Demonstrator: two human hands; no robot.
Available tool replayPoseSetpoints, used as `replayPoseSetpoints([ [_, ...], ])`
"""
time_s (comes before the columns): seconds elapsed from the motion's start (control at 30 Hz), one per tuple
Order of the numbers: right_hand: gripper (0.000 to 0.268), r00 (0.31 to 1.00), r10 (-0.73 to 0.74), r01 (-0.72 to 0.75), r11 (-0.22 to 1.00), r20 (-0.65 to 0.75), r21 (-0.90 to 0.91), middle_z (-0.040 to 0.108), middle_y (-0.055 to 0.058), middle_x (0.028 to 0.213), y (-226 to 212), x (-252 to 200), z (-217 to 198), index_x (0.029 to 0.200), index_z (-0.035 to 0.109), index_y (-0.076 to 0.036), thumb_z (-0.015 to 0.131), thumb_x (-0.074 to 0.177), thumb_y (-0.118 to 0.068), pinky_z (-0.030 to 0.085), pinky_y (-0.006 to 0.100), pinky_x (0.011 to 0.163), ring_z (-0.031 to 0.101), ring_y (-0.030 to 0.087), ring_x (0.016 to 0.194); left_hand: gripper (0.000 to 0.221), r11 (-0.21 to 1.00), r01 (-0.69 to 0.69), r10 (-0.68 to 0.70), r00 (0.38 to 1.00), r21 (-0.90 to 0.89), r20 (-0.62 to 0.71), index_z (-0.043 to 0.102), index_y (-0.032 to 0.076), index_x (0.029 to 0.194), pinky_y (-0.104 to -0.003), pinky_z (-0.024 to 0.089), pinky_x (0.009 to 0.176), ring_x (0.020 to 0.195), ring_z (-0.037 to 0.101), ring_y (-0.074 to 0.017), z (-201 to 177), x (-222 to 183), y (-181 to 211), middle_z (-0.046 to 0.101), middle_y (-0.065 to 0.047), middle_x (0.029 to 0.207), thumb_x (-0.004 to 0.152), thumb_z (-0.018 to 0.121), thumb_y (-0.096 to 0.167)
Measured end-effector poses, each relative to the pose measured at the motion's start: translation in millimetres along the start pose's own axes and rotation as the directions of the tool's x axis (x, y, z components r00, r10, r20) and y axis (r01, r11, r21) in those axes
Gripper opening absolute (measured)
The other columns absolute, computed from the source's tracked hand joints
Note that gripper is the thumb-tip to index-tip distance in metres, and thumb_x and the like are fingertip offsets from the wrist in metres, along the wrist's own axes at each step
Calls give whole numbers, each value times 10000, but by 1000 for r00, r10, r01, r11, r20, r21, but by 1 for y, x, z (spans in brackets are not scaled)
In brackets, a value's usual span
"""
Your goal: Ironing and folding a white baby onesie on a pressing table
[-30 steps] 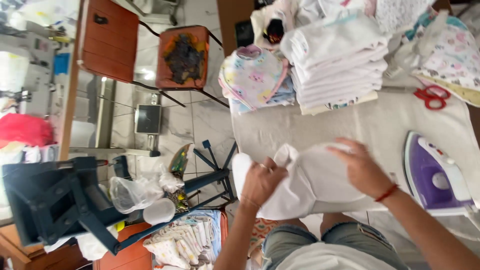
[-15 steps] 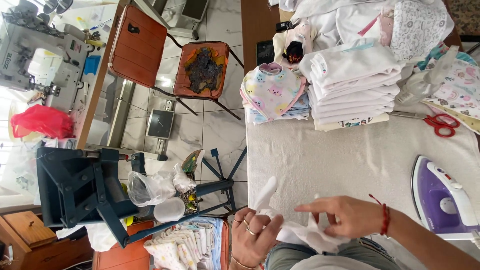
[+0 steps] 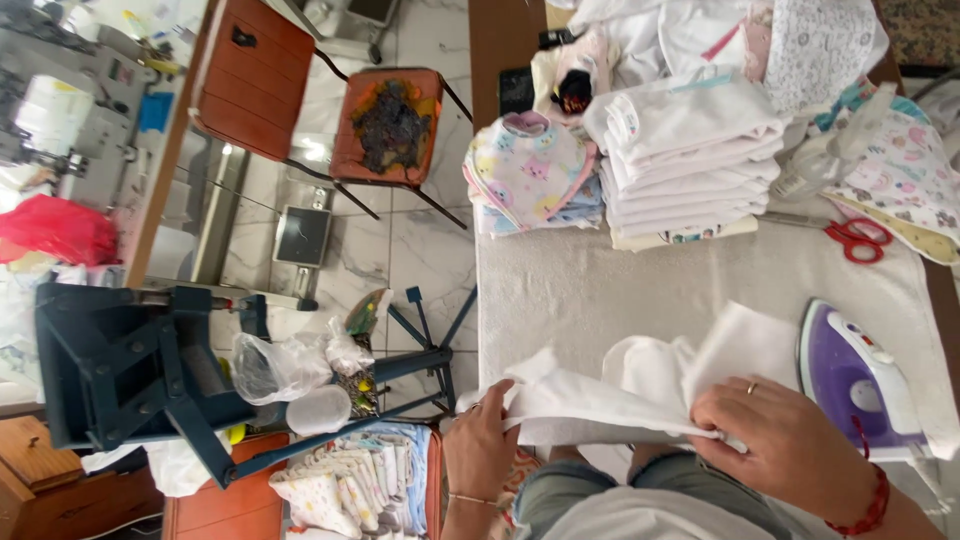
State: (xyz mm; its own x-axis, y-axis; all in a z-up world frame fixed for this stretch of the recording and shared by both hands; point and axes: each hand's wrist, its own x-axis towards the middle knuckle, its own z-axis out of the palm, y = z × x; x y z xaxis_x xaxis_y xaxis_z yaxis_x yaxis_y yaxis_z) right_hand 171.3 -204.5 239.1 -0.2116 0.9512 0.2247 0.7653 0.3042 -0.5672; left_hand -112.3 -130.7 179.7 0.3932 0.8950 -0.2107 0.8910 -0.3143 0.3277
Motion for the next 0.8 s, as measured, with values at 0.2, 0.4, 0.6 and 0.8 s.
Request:
replayPoseSetpoints([
  [0.2,209,909,415,-412,910,42,-51,485,-54,371,17,-45,-12,690,554,-223,642,617,-398,359,292,390,425,128,335,220,906,39,-121,978,-421,-171,533,164,694,-264,320,388,398,418,-109,-56,-10,17,472,58,463,507,575,56],
  [0.4,263,689,715,-720,694,120,0,428,21,418,57,28,-17,721,592,-118,672,650,-359,270,259,422,330,118,400,244,965,-24,16,999,-262,-31,494,170,788,-247,312,360,439,408,-96,-38,73,-12,442,44,546,609,647,232],
  [0.6,267,923,366,-384,874,-115,-299,563,46,924,183,6,115,974,589,-141,664,737,-237,453,367,704,577,214,791,335,934,281,-214,934,-220,287,538,232,931,-382,443,689,846,578,-263,51,160,-40,625,-28,891,642,615,382],
  [0.8,291,814,352,-341,934,463,-110,486,28,986,132,-25,174,983,500,-218,581,716,-133,499,397,695,553,306,862,492,953,284,-217,878,-101,427,558,175,1028,-438,447,816,951,567,-328,67,144,-71,617,-130,972,628,613,457],
])
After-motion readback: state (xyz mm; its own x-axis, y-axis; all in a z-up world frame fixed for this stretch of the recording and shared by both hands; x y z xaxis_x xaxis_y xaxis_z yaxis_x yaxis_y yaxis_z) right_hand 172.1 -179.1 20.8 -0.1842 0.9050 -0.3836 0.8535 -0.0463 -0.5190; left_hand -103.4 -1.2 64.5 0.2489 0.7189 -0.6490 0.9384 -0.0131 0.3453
